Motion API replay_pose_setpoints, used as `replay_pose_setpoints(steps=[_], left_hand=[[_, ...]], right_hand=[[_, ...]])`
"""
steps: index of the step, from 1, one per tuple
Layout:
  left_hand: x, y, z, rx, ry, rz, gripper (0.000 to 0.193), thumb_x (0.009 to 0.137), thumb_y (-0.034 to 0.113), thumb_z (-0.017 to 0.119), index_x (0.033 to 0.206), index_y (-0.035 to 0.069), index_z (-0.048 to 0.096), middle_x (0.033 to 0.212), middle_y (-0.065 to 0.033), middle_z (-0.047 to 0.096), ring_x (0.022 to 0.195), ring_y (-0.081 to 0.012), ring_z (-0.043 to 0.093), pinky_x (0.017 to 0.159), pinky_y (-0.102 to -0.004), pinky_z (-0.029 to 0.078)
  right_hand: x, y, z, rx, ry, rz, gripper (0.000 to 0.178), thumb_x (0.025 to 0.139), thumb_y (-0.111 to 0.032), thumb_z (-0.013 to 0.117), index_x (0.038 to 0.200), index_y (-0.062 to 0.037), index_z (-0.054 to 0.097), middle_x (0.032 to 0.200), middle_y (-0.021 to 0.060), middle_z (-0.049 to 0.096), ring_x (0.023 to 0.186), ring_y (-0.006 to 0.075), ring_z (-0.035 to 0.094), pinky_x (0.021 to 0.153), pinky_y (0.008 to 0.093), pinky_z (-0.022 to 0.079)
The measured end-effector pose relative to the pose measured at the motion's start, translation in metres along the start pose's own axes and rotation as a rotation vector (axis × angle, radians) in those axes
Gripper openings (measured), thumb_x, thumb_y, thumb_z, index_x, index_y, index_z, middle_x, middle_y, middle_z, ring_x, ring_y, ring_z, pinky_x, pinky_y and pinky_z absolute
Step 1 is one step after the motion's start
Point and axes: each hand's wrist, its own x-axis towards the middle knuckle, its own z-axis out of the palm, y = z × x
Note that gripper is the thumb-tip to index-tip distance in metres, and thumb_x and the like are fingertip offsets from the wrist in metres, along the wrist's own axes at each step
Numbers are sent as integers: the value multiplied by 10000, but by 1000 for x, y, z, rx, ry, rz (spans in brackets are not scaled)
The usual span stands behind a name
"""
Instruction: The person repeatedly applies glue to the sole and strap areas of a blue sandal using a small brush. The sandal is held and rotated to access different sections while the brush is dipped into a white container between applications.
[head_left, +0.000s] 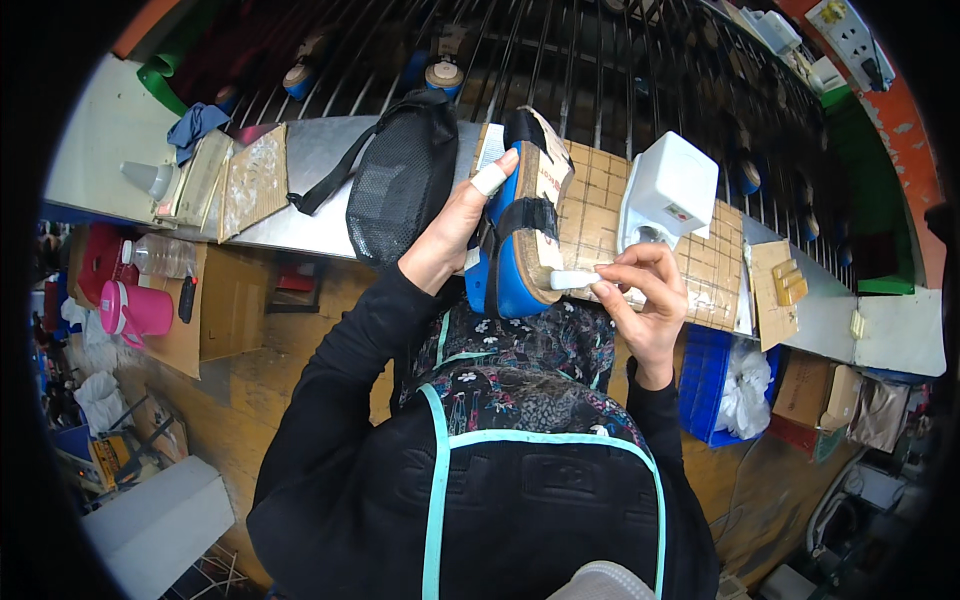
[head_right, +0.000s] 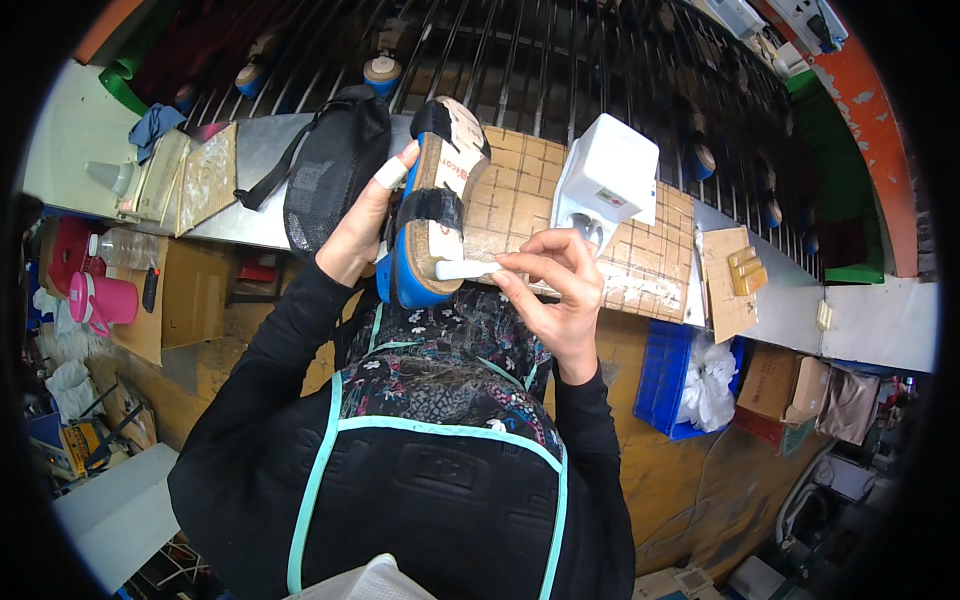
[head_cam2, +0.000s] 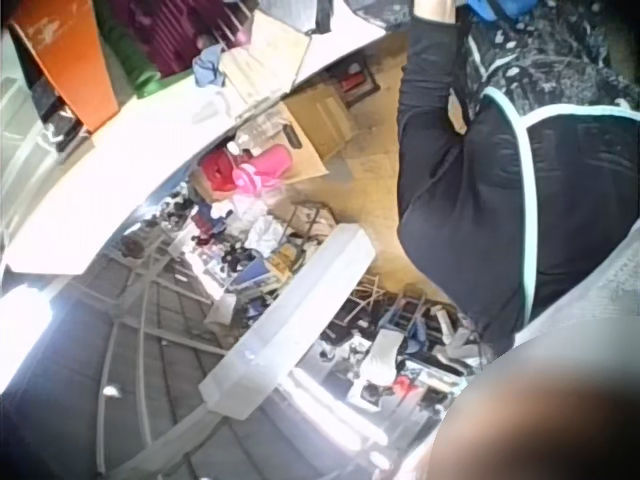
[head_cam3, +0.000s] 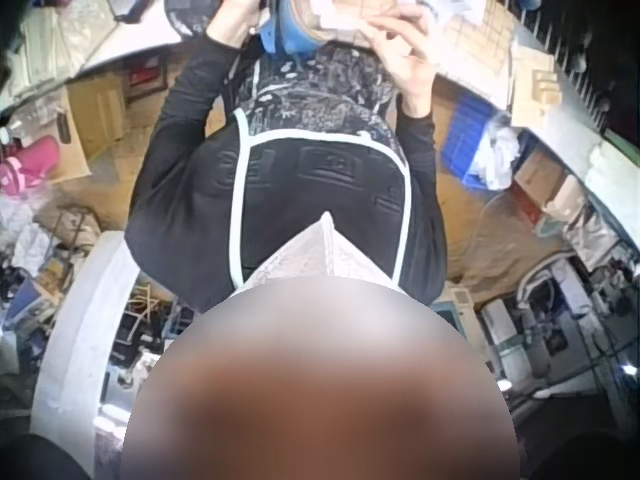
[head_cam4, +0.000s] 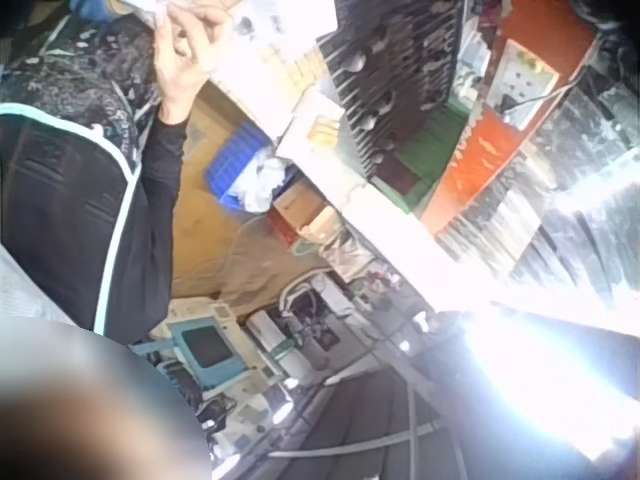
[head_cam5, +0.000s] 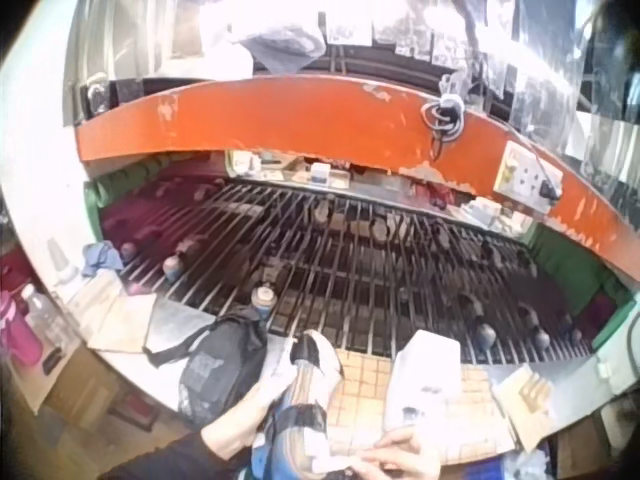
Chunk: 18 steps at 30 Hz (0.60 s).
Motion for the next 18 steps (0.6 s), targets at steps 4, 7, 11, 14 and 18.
replay_pose_setpoints(steps=[4,7,11,14,18], left_hand=[[2,-2,5,-96,-29,-103,569,923,445,587,1280,6,533,1174,-144,635,1000,-182,654,865,-307,550],[-3,-5,6,-179,-65,-166,581,917,444,599,1298,13,515,1194,-153,622,1029,-194,646,886,-326,549],[-12,-15,0,-316,-152,-251,561,931,443,574,1325,50,503,1236,-142,609,1082,-211,632,921,-356,542],[-15,-20,-10,-414,-320,-363,504,982,430,474,1362,99,478,1261,-139,599,1064,-236,644,874,-355,565],[-29,-25,-17,-498,-649,-478,479,1008,383,428,1398,104,427,1156,-171,615,931,-348,674,658,-406,606]], right_hand=[[10,1,0,94,-23,-40,198,710,-44,802,900,-30,749,905,70,584,789,152,611,653,245,498],[21,1,2,124,-57,-105,211,698,-51,809,902,-41,752,902,69,585,800,154,603,645,247,498],[38,1,4,97,-118,-225,225,679,-81,823,895,-72,762,882,52,590,818,151,579,645,254,491],[51,2,4,94,-251,-295,193,715,-61,803,895,-15,746,948,84,571,812,158,597,682,258,501],[63,2,6,157,-389,-247,227,681,-116,831,886,-46,763,918,64,579,838,174,587,719,282,491]])
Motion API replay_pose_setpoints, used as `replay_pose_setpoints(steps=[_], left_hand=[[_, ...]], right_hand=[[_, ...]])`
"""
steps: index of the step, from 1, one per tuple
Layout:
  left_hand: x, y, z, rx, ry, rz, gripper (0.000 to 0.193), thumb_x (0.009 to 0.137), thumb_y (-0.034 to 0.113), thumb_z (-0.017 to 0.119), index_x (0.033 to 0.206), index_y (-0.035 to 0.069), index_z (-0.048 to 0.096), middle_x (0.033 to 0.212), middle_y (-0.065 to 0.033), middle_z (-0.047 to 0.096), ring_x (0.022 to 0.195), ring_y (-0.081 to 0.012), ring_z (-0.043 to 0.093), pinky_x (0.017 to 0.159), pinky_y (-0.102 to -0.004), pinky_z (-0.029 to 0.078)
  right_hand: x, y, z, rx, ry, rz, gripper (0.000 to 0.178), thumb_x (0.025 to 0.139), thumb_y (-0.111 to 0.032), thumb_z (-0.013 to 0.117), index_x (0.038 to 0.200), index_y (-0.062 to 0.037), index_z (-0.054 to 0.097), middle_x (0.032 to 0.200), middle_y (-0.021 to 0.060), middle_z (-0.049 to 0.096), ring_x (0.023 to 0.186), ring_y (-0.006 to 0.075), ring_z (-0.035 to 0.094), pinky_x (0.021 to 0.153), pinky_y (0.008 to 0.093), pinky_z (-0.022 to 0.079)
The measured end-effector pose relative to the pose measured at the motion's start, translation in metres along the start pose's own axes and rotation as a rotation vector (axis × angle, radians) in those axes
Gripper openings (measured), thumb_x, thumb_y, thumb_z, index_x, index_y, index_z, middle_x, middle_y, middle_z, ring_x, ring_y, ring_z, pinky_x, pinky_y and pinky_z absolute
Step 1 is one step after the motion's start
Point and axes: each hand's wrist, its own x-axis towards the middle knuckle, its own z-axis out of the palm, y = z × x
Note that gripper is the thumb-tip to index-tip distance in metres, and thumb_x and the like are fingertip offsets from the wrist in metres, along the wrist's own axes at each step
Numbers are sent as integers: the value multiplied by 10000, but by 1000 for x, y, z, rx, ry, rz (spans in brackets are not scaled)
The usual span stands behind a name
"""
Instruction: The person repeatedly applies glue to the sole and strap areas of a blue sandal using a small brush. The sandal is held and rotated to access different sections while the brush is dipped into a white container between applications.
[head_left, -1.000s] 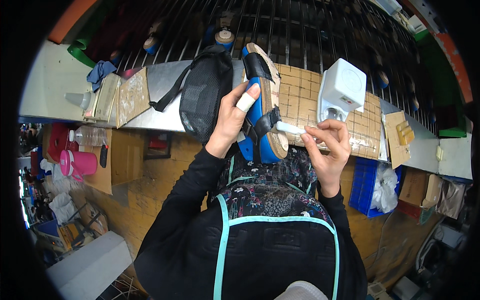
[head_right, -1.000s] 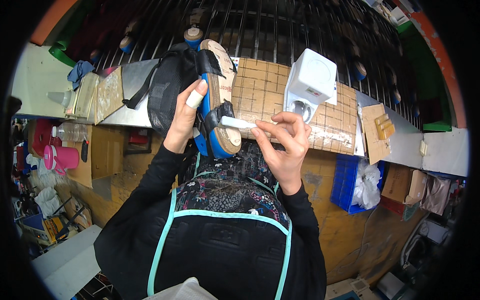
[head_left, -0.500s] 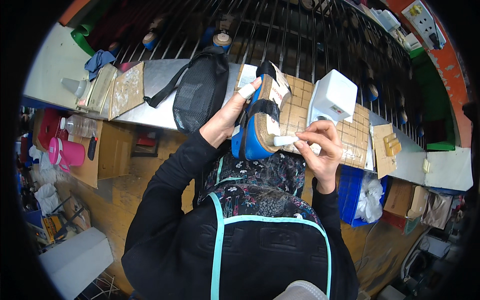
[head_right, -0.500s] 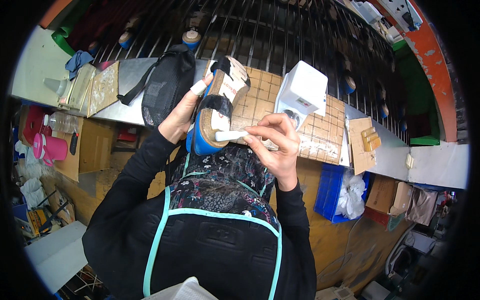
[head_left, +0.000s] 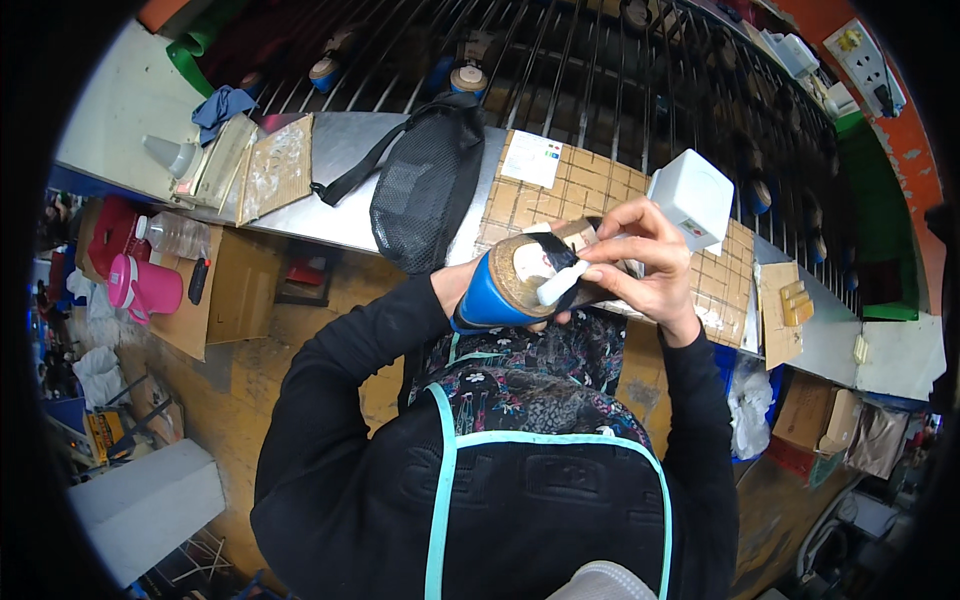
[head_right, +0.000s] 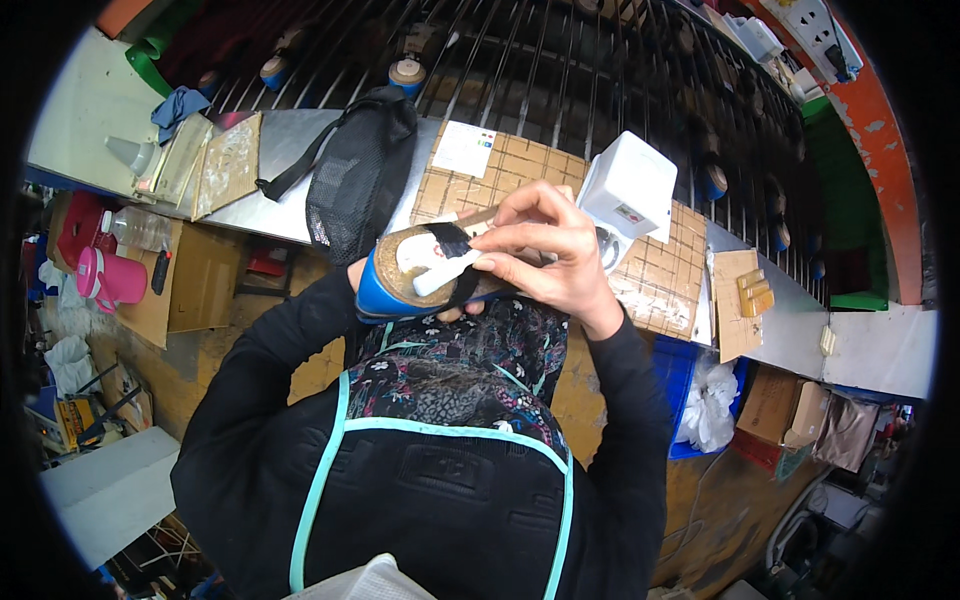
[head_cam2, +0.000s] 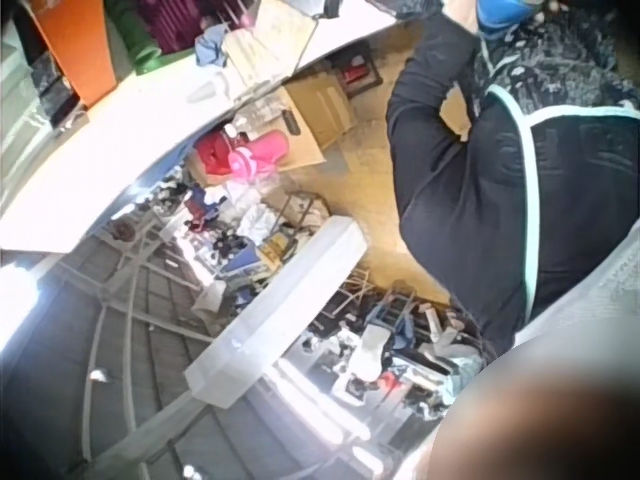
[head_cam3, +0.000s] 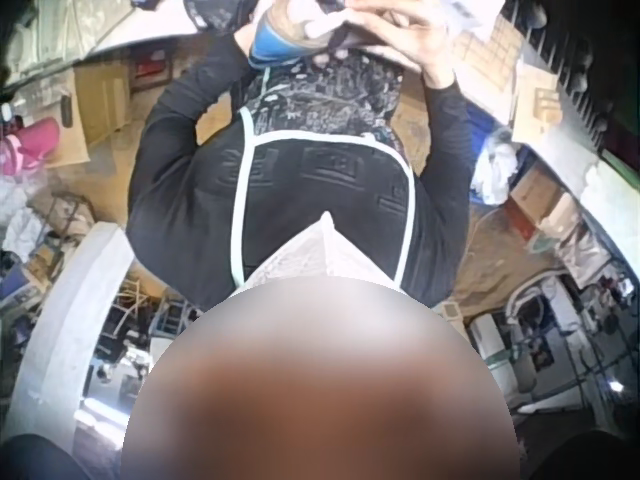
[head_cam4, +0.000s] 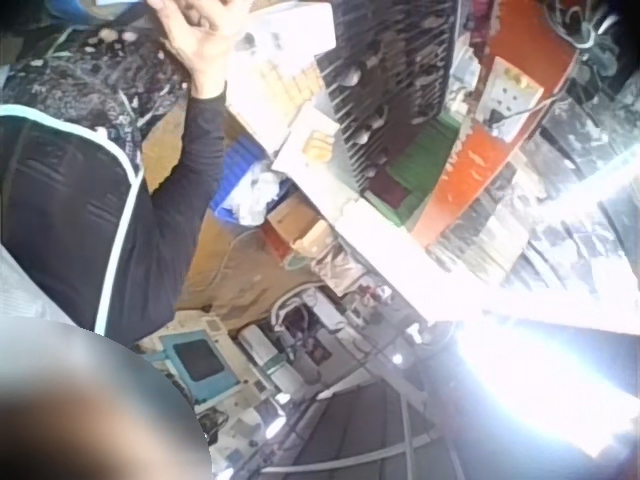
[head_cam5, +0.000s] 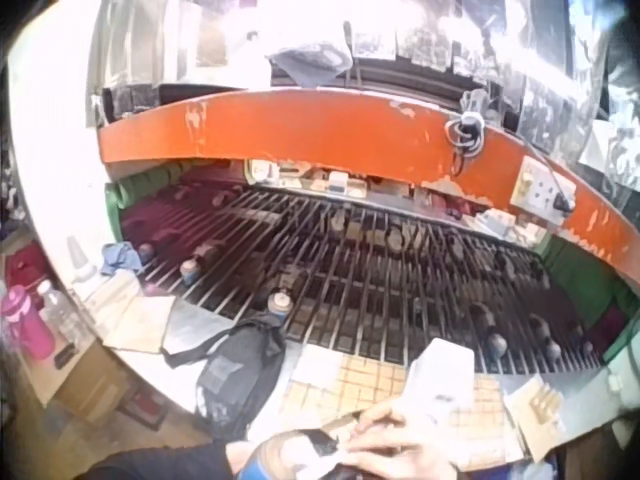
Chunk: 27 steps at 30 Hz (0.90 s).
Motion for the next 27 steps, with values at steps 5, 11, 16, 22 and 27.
replay_pose_setpoints(steps=[5,11,16,22,27], left_hand=[[-2,-24,-2,-16,-40,-171,592,962,465,492,1364,34,427,1042,-229,590,788,-305,636,588,-330,525],[-1,-51,-18,-624,-192,-383,602,989,457,429,1362,-12,370,1097,-256,490,863,-285,534,625,-332,474],[-13,-62,-20,-144,288,-148,618,984,516,384,1305,-11,419,983,-207,501,788,-243,533,599,-312,464],[-8,-65,-24,-210,132,-222,677,955,547,426,1336,-11,391,1032,-250,507,877,-299,566,657,-361,515],[0,-66,-30,-335,-128,-310,734,930,574,462,1362,-12,368,1073,-287,512,951,-346,594,705,-401,557]], right_hand=[[9,7,-2,54,-129,-8,230,657,-134,843,871,-79,780,903,65,581,859,178,566,731,288,491],[5,15,-2,125,-171,8,214,674,-174,840,869,-109,781,908,43,565,844,162,550,708,292,492],[0,17,-7,69,-166,-32,200,694,-205,830,868,-122,781,910,25,564,829,149,532,693,285,453],[-3,15,-12,-98,-221,-36,229,638,-207,854,841,-124,787,892,39,583,874,174,541,711,292,472],[-1,17,-21,-31,-279,-4,194,665,-164,841,831,-88,777,888,30,573,844,159,546,671,271,451]])
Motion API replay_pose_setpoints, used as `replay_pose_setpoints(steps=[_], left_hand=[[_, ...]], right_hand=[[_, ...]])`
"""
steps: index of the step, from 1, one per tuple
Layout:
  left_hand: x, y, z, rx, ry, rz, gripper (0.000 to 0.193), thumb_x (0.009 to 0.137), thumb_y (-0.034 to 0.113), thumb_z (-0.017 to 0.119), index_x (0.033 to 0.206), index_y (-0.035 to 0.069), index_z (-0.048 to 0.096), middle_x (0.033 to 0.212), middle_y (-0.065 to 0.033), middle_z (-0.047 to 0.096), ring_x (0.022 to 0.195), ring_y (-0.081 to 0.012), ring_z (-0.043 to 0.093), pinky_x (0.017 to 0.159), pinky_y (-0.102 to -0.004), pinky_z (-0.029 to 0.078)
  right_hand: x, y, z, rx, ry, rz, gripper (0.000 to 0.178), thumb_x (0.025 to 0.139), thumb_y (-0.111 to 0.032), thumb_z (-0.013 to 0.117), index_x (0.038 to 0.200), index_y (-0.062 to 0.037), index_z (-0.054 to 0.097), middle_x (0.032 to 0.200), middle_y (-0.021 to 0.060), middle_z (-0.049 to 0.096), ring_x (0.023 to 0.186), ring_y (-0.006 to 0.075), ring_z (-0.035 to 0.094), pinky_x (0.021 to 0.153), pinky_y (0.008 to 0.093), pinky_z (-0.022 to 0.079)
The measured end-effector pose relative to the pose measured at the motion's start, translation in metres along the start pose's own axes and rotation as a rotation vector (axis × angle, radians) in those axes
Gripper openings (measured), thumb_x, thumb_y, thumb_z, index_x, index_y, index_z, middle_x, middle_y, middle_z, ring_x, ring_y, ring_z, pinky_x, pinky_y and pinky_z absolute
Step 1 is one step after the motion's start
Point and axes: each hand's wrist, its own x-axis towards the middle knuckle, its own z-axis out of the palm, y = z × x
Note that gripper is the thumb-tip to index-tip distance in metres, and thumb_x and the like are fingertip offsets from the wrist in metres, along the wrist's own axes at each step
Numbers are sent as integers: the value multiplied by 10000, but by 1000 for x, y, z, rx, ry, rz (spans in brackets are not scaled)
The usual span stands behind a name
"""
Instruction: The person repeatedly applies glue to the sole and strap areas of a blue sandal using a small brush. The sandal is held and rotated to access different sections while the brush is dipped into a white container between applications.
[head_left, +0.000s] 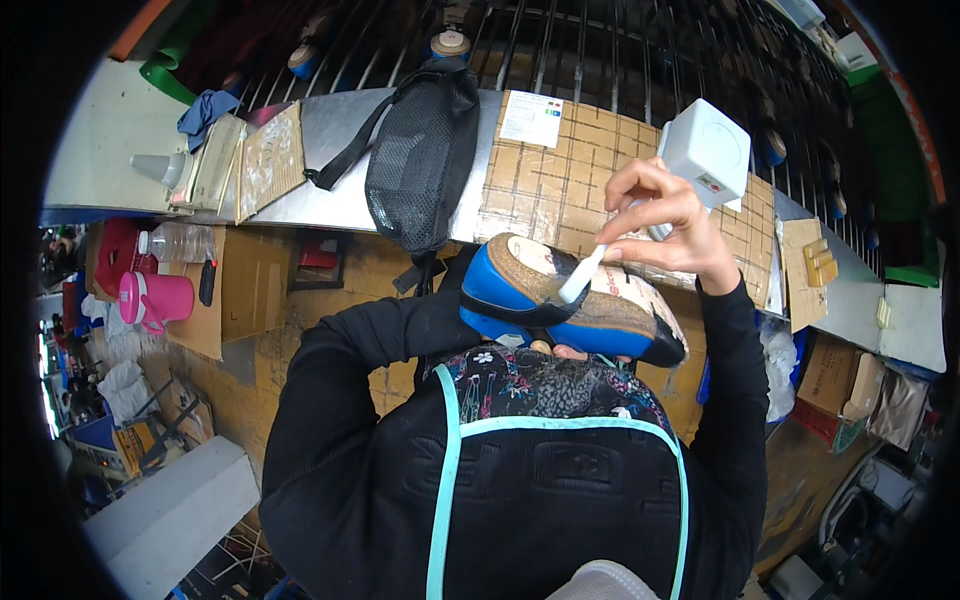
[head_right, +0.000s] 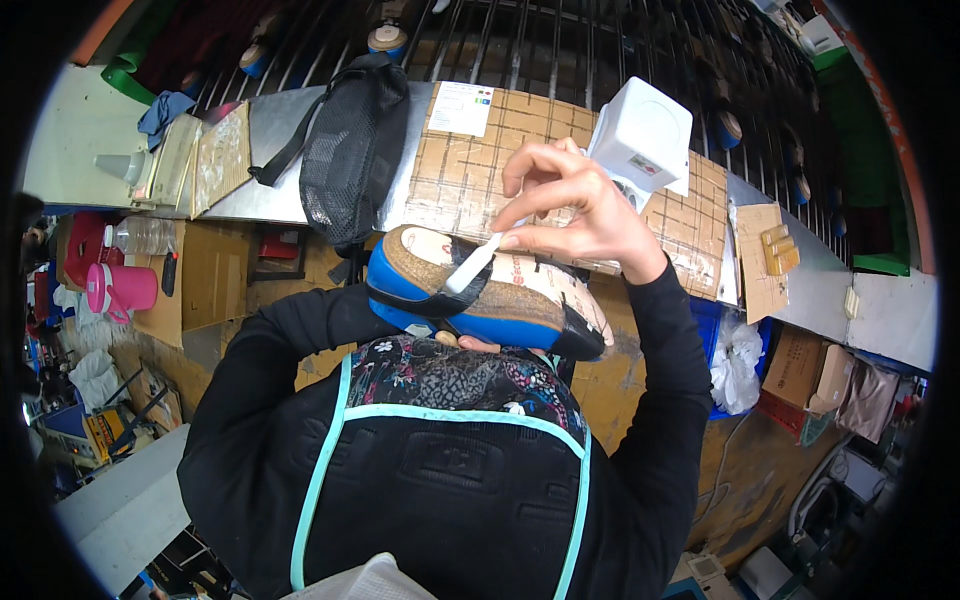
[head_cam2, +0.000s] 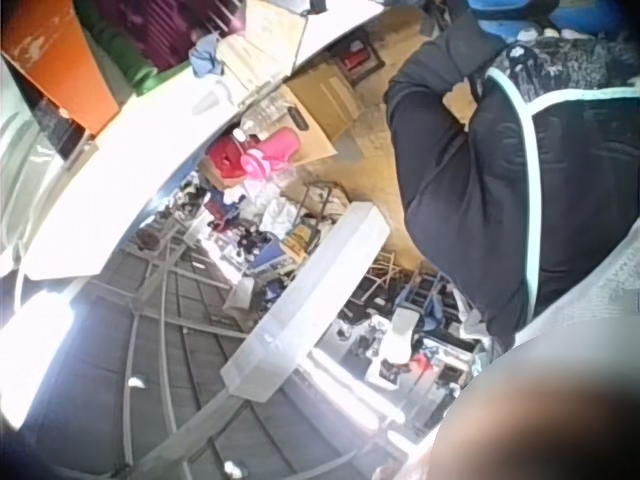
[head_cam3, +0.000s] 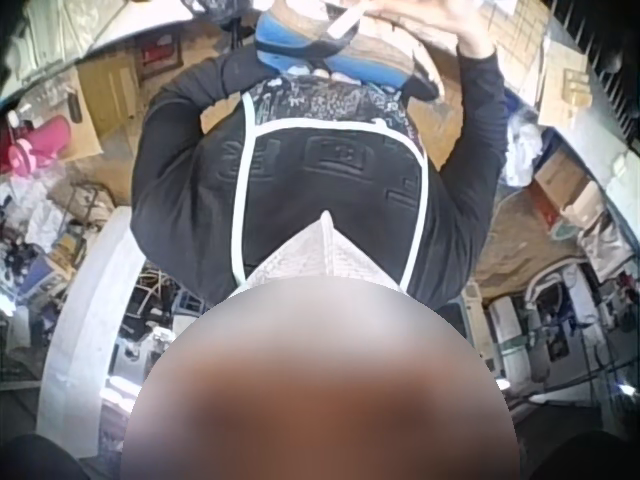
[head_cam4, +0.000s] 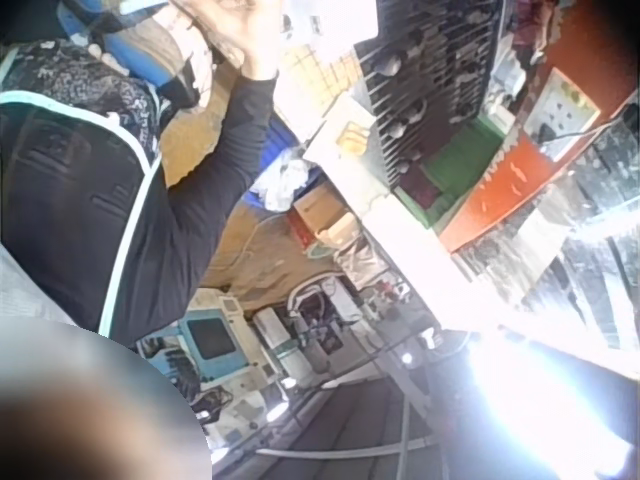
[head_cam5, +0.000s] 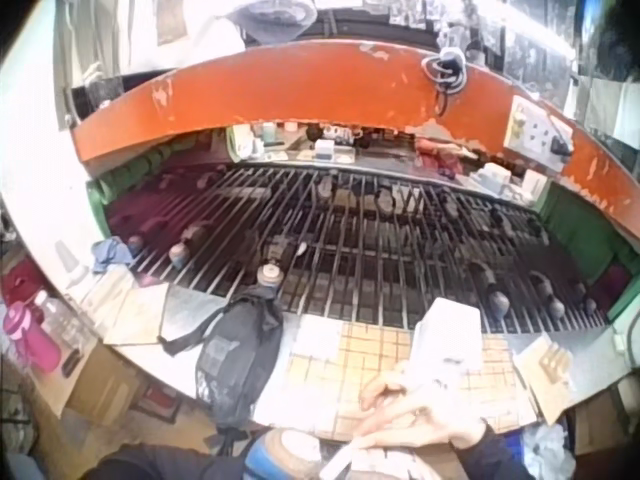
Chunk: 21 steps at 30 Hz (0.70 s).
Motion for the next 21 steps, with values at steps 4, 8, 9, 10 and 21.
replay_pose_setpoints(steps=[4,8,9,10,21], left_hand=[[21,20,7,-34,-115,41,782,910,595,490,1382,-12,350,1106,-316,515,1010,-384,616,743,-433,592],[16,58,27,141,221,524,795,904,597,502,1402,-6,362,1242,-253,540,1061,-299,633,801,-403,587],[15,65,32,227,256,626,792,909,607,484,1397,-7,374,1271,-231,540,1079,-275,629,853,-379,570],[13,71,36,418,370,678,791,914,616,466,1392,-9,386,1300,-209,541,1098,-251,625,906,-355,552],[7,73,51,1055,525,729,792,884,671,473,1229,-39,528,1099,-137,650,939,-188,668,823,-312,551]], right_hand=[[-15,-10,-8,-2,280,214,144,730,-109,792,840,-28,749,888,30,573,768,115,551,625,249,445],[-29,-28,26,-627,672,293,204,701,-185,813,893,-151,755,854,-12,597,751,128,529,770,312,289],[-30,-32,39,-691,697,241,227,695,-185,816,912,-160,755,854,-16,602,735,116,514,767,314,285],[-31,-38,51,-688,702,222,226,689,-184,819,905,-161,754,855,-13,605,737,116,515,769,313,280],[-17,-5,23,-303,986,274,136,742,-132,790,867,-85,761,918,57,586,648,108,560,570,236,442]])
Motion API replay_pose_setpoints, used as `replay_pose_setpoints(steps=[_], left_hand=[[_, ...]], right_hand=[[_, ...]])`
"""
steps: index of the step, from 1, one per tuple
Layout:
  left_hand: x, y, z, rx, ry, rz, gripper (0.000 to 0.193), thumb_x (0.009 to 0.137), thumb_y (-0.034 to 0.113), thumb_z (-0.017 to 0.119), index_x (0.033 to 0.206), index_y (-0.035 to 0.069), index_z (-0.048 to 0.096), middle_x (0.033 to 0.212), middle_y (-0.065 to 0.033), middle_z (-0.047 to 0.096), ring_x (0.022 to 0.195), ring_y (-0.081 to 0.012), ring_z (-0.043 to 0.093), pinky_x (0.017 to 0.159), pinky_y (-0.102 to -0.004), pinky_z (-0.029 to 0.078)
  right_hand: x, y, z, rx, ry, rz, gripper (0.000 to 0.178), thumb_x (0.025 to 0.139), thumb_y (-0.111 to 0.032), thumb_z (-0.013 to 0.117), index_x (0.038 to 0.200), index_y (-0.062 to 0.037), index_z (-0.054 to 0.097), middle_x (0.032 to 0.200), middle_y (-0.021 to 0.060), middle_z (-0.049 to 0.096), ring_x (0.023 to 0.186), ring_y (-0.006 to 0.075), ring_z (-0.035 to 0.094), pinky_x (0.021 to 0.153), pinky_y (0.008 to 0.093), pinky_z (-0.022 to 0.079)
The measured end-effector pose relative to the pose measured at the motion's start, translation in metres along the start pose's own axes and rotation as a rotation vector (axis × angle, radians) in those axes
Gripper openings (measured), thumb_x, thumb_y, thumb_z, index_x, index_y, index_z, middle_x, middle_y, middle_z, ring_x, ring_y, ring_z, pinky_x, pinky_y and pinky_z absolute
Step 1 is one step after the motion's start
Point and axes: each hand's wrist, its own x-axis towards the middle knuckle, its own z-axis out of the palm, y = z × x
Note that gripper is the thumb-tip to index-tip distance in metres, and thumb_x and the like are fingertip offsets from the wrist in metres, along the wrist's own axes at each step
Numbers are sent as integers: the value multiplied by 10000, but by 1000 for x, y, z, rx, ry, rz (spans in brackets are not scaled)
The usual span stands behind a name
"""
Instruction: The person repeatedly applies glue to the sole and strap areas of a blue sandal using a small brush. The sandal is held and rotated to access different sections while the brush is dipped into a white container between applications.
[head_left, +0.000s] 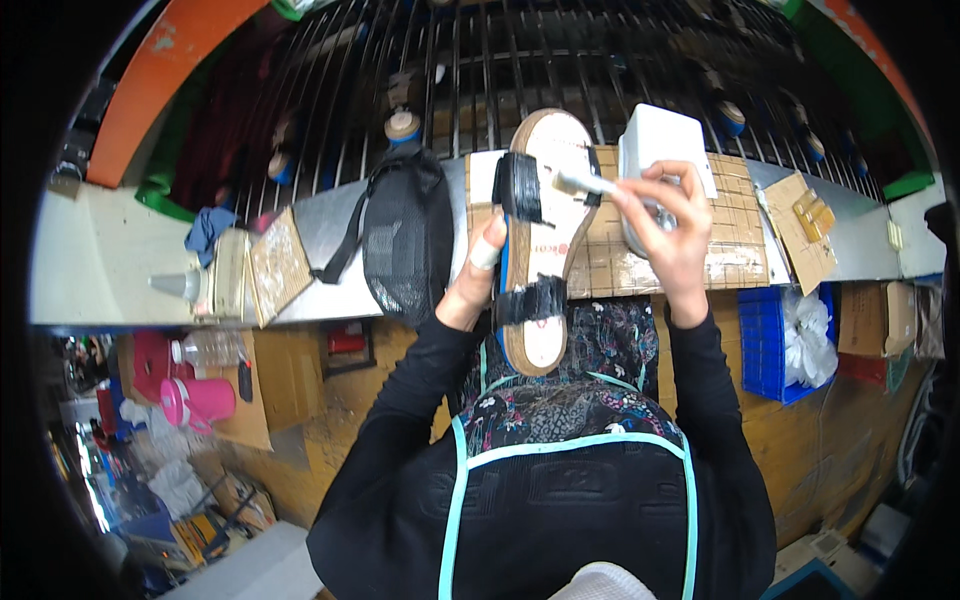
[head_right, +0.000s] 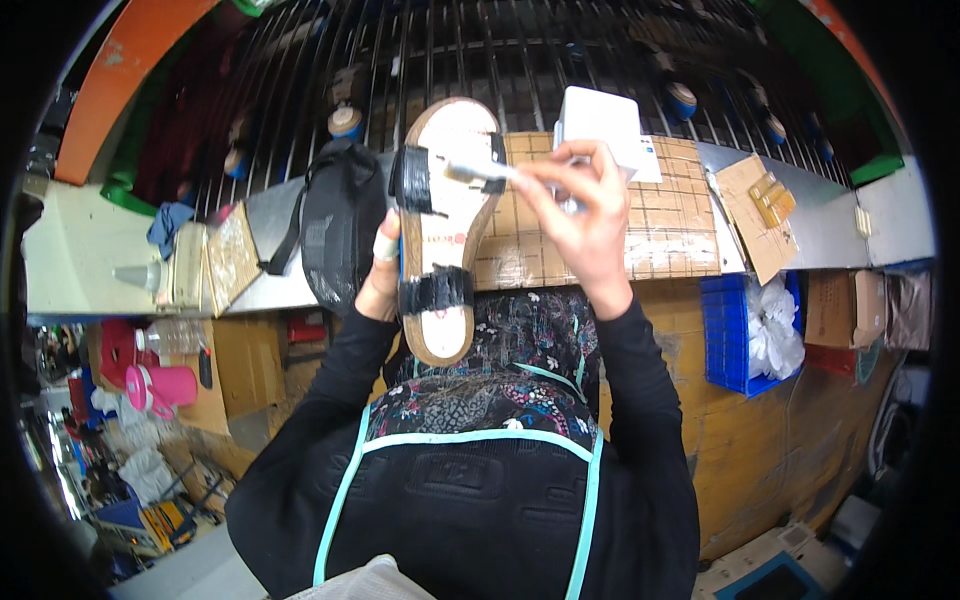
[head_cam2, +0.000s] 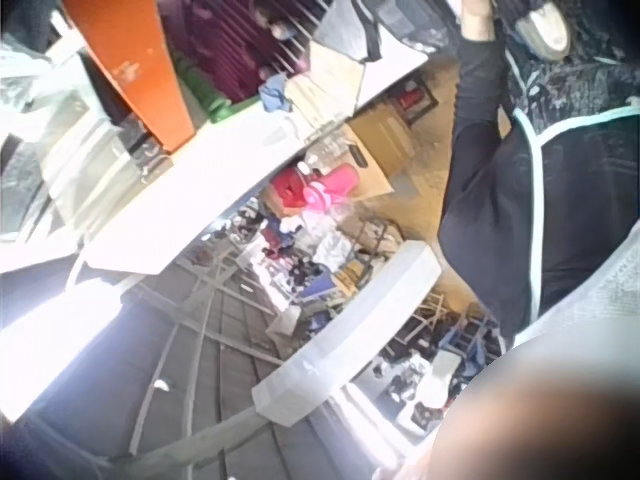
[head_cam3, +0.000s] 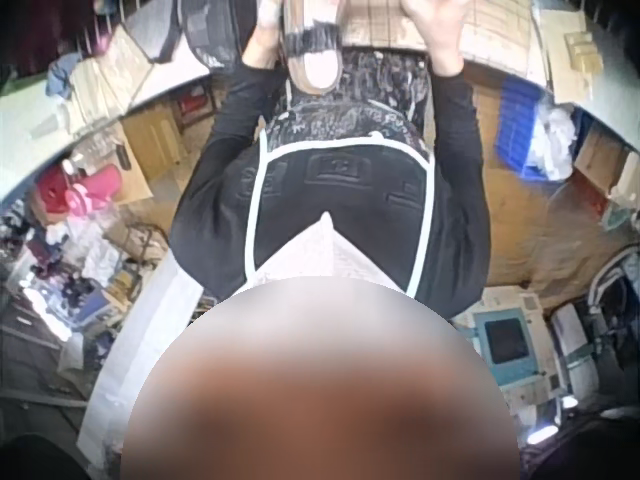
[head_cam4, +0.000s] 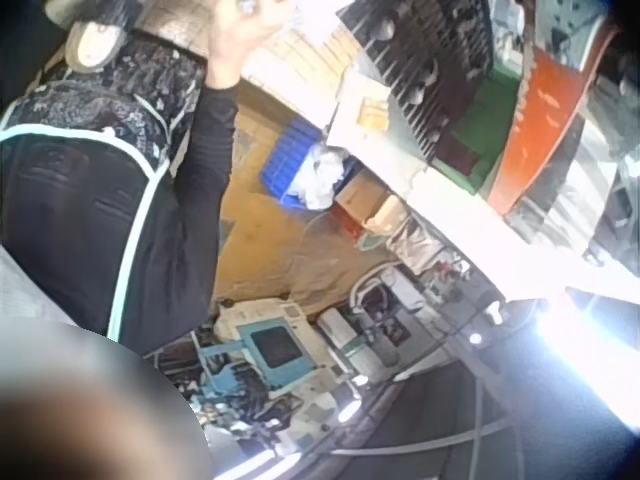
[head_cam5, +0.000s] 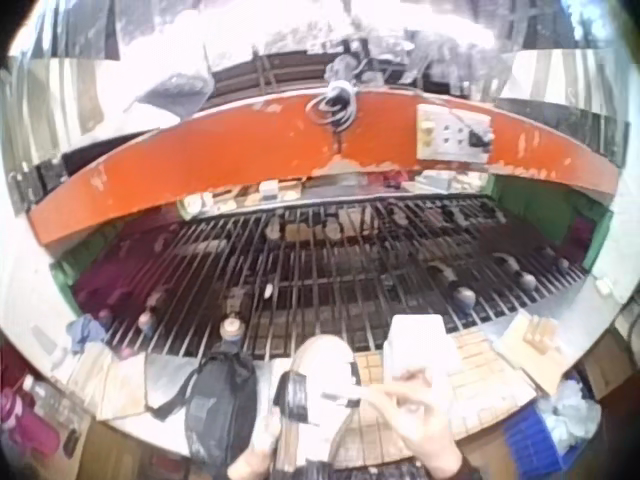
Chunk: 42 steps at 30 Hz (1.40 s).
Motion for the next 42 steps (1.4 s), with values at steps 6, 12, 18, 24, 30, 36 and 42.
replay_pose_setpoints(steps=[6,12,18,24,30,36,42], left_hand=[[-3,-4,1,191,89,48,760,887,623,525,1219,-61,540,1067,-134,645,980,-165,624,867,-287,489],[-3,4,-5,488,356,118,625,935,458,572,1199,-108,557,1030,-130,657,953,-142,581,850,-270,456],[-2,11,1,684,468,89,622,911,454,603,1240,-71,558,1033,-196,680,946,-186,643,836,-307,490],[-2,12,10,779,470,72,659,901,482,602,1274,-58,543,1065,-256,666,995,-280,668,854,-343,496],[3,7,14,750,448,47,650,918,490,582,1237,-76,559,976,-195,683,901,-215,657,802,-306,499],[27,-17,0,313,525,-38,658,927,525,551,1295,-20,518,1124,-125,623,997,-160,593,839,-283,476],[95,-34,-38,-612,62,-197,727,886,648,431,1193,0,553,980,-143,664,766,-228,645,694,-374,532]], right_hand=[[-10,17,20,-279,181,26,117,802,-139,757,907,-89,750,940,57,574,631,110,530,596,252,437],[-55,7,20,341,-131,475,162,928,-157,629,929,3,655,865,14,449,738,85,452,656,196,370],[-53,-18,31,168,-274,274,678,737,-322,812,1213,25,475,939,35,374,834,148,389,781,275,365],[-27,-10,43,132,-251,287,862,624,-335,896,1248,56,448,1008,62,376,888,171,405,808,292,390],[-3,6,43,113,-143,228,749,677,-279,870,1211,60,469,1128,109,413,906,191,436,769,315,431],[3,29,4,168,83,233,503,727,-13,695,1189,3,498,1008,41,438,862,139,406,783,270,385],[7,80,-69,531,446,457,296,799,-91,669,1065,-100,538,1098,65,543,954,124,502,830,280,408]])
